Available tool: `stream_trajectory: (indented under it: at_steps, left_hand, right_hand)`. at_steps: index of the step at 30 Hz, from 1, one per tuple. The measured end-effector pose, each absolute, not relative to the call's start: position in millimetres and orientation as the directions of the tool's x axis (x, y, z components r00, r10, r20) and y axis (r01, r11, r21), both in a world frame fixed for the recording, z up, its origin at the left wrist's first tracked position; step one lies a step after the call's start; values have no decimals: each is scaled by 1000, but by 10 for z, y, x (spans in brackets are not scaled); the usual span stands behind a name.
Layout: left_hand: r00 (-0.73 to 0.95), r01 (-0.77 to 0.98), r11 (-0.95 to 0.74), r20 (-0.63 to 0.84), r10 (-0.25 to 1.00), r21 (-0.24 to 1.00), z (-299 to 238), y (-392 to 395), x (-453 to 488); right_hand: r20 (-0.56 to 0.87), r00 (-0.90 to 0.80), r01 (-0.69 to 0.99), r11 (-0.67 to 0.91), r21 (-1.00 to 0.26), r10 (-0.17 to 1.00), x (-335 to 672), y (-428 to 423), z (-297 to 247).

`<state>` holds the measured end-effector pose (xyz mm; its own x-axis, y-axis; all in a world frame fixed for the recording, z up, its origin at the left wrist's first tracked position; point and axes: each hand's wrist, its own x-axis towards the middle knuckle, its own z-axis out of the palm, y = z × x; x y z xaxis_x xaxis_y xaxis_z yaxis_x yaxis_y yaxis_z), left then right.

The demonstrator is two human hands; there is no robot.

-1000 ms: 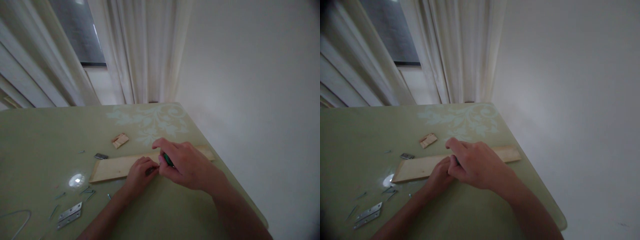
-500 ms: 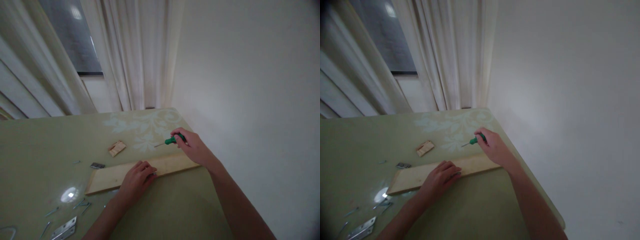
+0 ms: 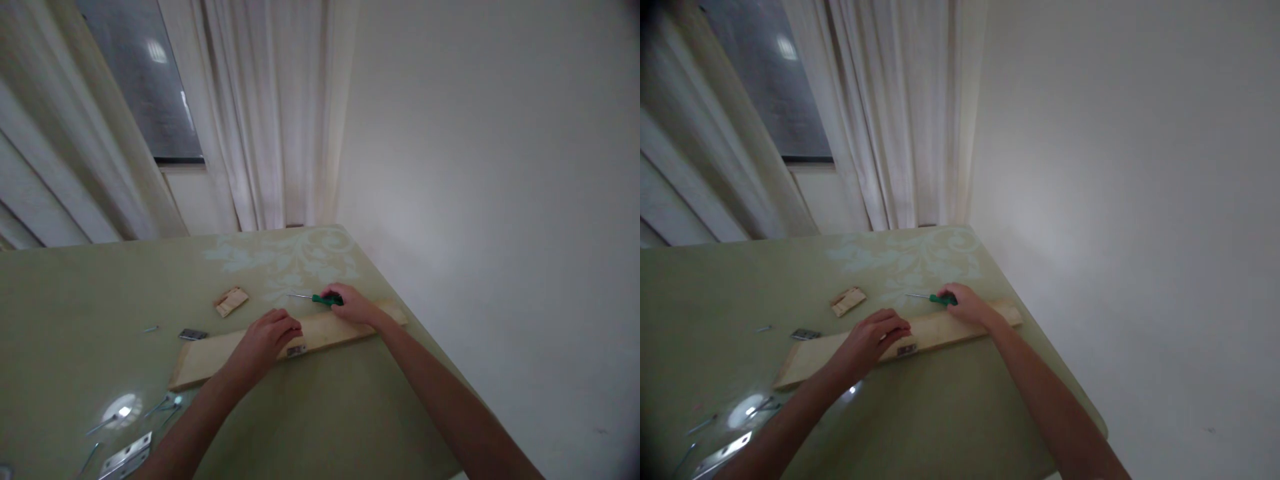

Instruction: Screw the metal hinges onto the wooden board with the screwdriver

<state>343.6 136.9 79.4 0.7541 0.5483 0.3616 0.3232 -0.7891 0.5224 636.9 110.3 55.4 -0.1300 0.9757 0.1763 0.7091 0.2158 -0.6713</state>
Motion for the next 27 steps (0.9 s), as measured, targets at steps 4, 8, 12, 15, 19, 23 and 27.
stream_trajectory:
  at_steps: [4, 8, 12, 15, 19, 23, 27]
  left_hand:
    - [664, 333, -735, 407, 628, 591, 885, 1420, 3194]
    - [472, 523, -556, 323, 820, 647, 813, 1448, 2534]
    - [189, 731, -315, 264, 946, 606, 644, 1485, 1606]
    - [43, 841, -157, 226, 973, 517, 535, 1481, 1064]
    - [11, 854, -119, 211, 977, 506, 423, 1420, 816]
    - [50, 826, -150, 193, 980, 544, 328, 1369, 845]
    - [96, 824, -188, 196, 976, 534, 266, 1356, 828]
  right_hand:
    - [163, -161, 781, 227, -582, 973, 6296, 1196, 582]
    - [214, -165, 820, 255, -512, 963, 6116, 1069, 633]
    - [221, -295, 816, 366, -447, 929, 5719, 677, 636]
    - [166, -392, 814, 425, -395, 905, 5441, 458, 576]
    - [136, -364, 851, 389, -353, 921, 5324, 453, 524]
    - [111, -339, 863, 355, -360, 934, 5399, 485, 574]
    - [83, -334, 849, 338, -407, 939, 5449, 276, 640]
